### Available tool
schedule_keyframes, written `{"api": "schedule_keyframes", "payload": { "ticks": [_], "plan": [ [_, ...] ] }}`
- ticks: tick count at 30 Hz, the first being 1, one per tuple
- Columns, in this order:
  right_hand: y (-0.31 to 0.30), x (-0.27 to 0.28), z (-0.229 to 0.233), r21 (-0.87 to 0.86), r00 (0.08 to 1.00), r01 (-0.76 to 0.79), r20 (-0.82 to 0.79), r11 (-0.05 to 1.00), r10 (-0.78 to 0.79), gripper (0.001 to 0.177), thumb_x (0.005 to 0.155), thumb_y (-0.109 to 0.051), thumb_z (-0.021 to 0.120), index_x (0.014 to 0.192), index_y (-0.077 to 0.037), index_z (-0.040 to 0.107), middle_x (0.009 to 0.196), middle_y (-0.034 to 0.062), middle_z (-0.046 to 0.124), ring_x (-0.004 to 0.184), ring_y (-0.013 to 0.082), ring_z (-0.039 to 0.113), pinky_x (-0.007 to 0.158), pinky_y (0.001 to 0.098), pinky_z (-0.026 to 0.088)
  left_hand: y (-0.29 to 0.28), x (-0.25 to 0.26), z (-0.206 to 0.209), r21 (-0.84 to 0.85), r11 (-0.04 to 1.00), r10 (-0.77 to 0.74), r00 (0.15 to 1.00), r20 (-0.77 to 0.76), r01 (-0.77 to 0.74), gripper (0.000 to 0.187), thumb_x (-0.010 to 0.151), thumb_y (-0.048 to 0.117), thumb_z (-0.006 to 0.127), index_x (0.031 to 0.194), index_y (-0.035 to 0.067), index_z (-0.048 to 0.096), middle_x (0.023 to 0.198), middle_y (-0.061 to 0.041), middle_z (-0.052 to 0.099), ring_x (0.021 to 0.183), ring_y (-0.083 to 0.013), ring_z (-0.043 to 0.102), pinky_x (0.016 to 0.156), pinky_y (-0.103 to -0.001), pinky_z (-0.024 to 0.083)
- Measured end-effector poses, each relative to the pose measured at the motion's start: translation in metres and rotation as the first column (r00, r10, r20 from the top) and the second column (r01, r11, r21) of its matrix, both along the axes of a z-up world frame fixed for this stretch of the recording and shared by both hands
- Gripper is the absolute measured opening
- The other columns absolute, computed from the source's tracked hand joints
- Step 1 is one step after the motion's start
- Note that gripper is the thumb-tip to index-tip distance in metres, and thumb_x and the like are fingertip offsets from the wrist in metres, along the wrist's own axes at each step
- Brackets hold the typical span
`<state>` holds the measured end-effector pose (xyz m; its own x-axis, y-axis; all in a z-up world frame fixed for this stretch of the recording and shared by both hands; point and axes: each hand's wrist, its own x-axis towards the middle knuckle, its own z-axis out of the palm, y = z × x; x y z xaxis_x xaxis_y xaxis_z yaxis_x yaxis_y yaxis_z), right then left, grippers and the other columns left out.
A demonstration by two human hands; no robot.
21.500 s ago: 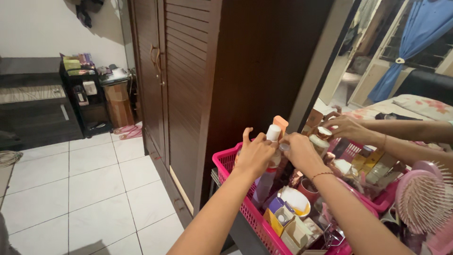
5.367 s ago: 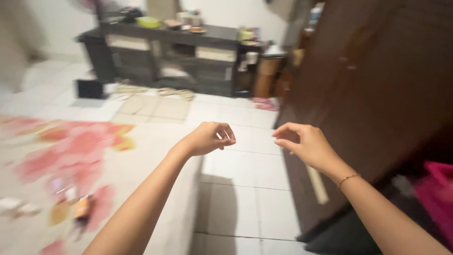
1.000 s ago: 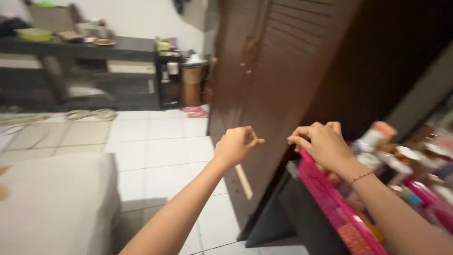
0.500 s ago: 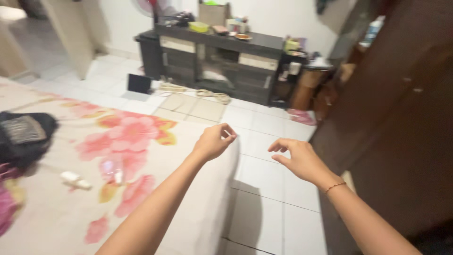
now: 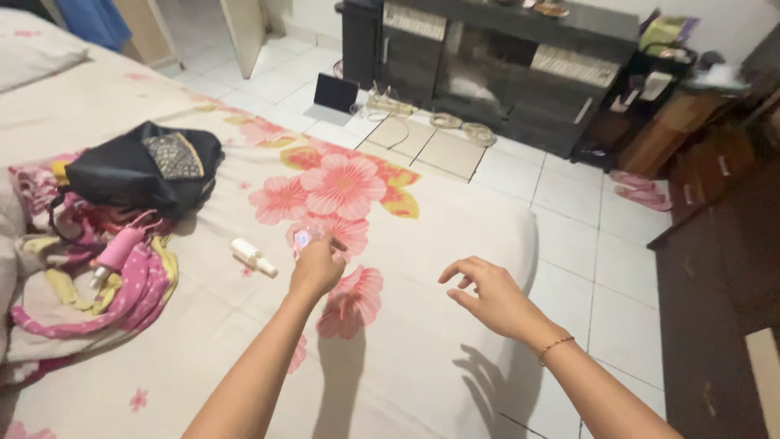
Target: The person organizes cosmetics by picking up various bottles and tubes from a bed and placing them into an organizer basket, then arranges the items inside the baskets by hand.
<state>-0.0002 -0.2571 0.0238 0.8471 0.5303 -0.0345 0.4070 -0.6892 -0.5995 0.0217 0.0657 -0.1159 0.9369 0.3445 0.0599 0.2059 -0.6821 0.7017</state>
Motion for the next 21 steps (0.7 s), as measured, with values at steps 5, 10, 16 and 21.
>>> {"api": "schedule_keyframes", "payload": {
  "ticks": [5, 10, 16, 21],
  "plan": [
    [0.014, 0.009, -0.031, -0.011, 0.999, 0.000, -0.050, 1.000, 0.000, 0.019, 0.088, -0.015, 0.068, 0.106, -0.016, 0.072, 0.113, -0.0005, 0.072, 0.097, 0.0154, 0.072, 0.087, 0.0336, 0.059, 0.016, 0.001, -0.046, 0.081, 0.983, 0.171, 0.983, -0.066, -0.166, 0.039, 0.082, 0.017, 0.070, 0.121, 0.012, 0.065, 0.130, -0.020, 0.058, 0.114, -0.0410, 0.063, 0.095, -0.050, 0.052],
    [0.015, 0.021, -0.045, 0.037, 0.998, 0.022, -0.067, 0.999, -0.019, 0.020, 0.088, -0.011, 0.066, 0.107, -0.015, 0.072, 0.113, 0.0009, 0.071, 0.097, 0.0150, 0.074, 0.087, 0.0324, 0.061, 0.027, 0.004, -0.075, 0.102, 0.946, 0.315, 0.947, -0.070, -0.307, 0.036, 0.094, 0.028, 0.066, 0.123, 0.007, 0.061, 0.127, -0.024, 0.058, 0.110, -0.0455, 0.064, 0.089, -0.056, 0.053],
    [0.018, 0.028, -0.045, 0.050, 0.995, 0.056, -0.085, 0.997, -0.051, 0.022, 0.089, -0.007, 0.062, 0.108, -0.013, 0.072, 0.112, 0.0028, 0.071, 0.098, 0.0153, 0.075, 0.088, 0.0316, 0.062, 0.030, 0.001, -0.078, 0.203, 0.950, 0.254, 0.965, -0.062, -0.237, 0.028, 0.095, 0.030, 0.064, 0.115, 0.011, 0.068, 0.114, -0.021, 0.065, 0.106, -0.0420, 0.066, 0.085, -0.056, 0.055],
    [0.020, 0.027, -0.040, 0.025, 0.997, 0.030, -0.066, 0.999, -0.028, 0.020, 0.090, -0.009, 0.064, 0.108, -0.013, 0.072, 0.111, 0.0030, 0.072, 0.097, 0.0164, 0.074, 0.089, 0.0316, 0.061, 0.030, -0.005, -0.061, 0.310, 0.932, 0.195, 0.981, 0.002, -0.186, 0.020, 0.094, 0.024, 0.065, 0.106, 0.008, 0.069, 0.105, -0.020, 0.070, 0.093, -0.0422, 0.070, 0.076, -0.054, 0.057]
  ]
}}
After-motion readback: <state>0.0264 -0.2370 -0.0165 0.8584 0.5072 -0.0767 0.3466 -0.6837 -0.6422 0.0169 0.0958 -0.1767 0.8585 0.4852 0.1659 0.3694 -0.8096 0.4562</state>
